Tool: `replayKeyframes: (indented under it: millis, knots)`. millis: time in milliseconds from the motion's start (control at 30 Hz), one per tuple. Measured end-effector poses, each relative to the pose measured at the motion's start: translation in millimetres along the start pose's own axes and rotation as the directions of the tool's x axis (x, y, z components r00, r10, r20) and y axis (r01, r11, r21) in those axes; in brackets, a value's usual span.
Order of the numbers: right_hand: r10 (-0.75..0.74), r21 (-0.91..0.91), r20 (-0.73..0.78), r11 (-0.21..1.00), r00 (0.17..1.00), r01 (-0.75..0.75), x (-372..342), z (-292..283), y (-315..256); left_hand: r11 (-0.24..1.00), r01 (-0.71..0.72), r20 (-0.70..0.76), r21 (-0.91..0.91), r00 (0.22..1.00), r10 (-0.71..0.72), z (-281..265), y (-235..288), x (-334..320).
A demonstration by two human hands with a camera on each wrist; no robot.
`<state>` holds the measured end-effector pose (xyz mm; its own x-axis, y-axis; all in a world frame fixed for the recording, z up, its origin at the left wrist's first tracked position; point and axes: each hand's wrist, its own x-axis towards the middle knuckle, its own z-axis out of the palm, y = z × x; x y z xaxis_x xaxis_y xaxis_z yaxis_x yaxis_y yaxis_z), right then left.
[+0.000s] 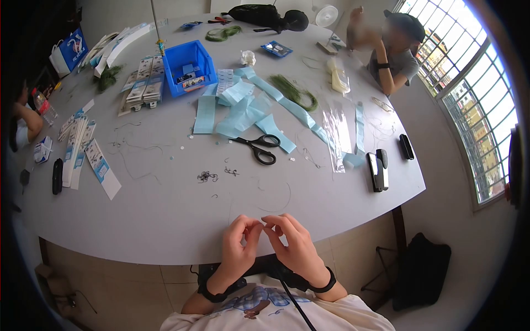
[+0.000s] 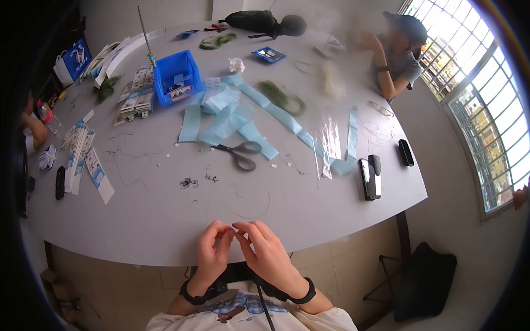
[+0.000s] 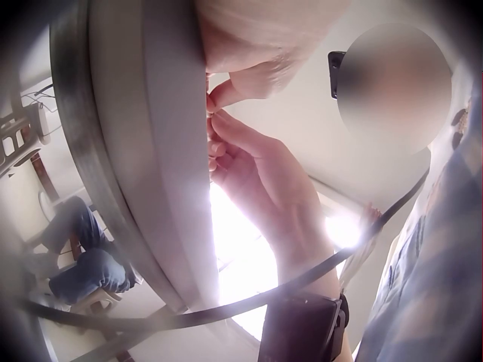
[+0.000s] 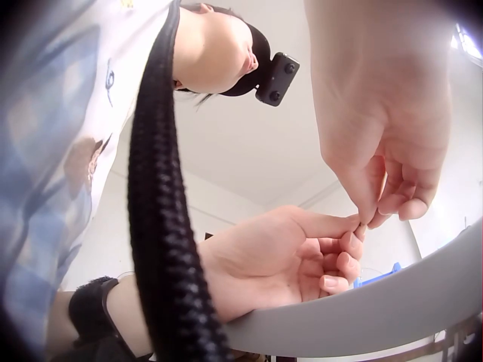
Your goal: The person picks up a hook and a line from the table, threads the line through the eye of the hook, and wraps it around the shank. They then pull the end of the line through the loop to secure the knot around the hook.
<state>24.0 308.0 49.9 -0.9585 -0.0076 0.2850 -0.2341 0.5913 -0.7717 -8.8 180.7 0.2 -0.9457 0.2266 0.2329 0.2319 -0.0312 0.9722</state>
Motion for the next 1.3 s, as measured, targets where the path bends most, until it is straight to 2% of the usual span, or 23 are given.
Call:
replayKeyframes:
  millis: [267, 600, 1100, 1167, 1300]
  knots:
    - [0.051, -0.018, 0.017, 0.999, 0.999, -0.051, -2.7, 2.3, -1.6, 0.995, 0.087, -0.012, -0.057, 0.996, -0.088, -1.2, 4.3, -1.0]
    - [0.057, -0.008, -0.016, 0.998, 0.998, -0.057, -1.9, 1.8, -0.5, 0.991, 0.109, -0.014, -0.08, 0.994, -0.11, -0.6, 3.2, -1.8]
    - [0.064, 0.017, -0.086, 0.998, 0.994, -0.062, -3.6, 2.0, -0.1, 0.996, 0.084, 0.033, -0.002, 0.996, -0.084, -0.2, 5.1, -0.3]
    - [0.07, 0.018, -0.082, 0.997, 0.994, -0.069, -3.9, 2.2, -0.2, 1.0, 0.004, -0.007, 0.014, 1.0, -0.004, 1.7, 1.6, 0.5]
    - [0.089, 0.029, -0.075, 0.996, 0.993, -0.087, -3.5, 0.9, -1.7, 1.0, -0.004, -0.004, 0.02, 1.0, 0.004, 1.7, 2.4, 0.7]
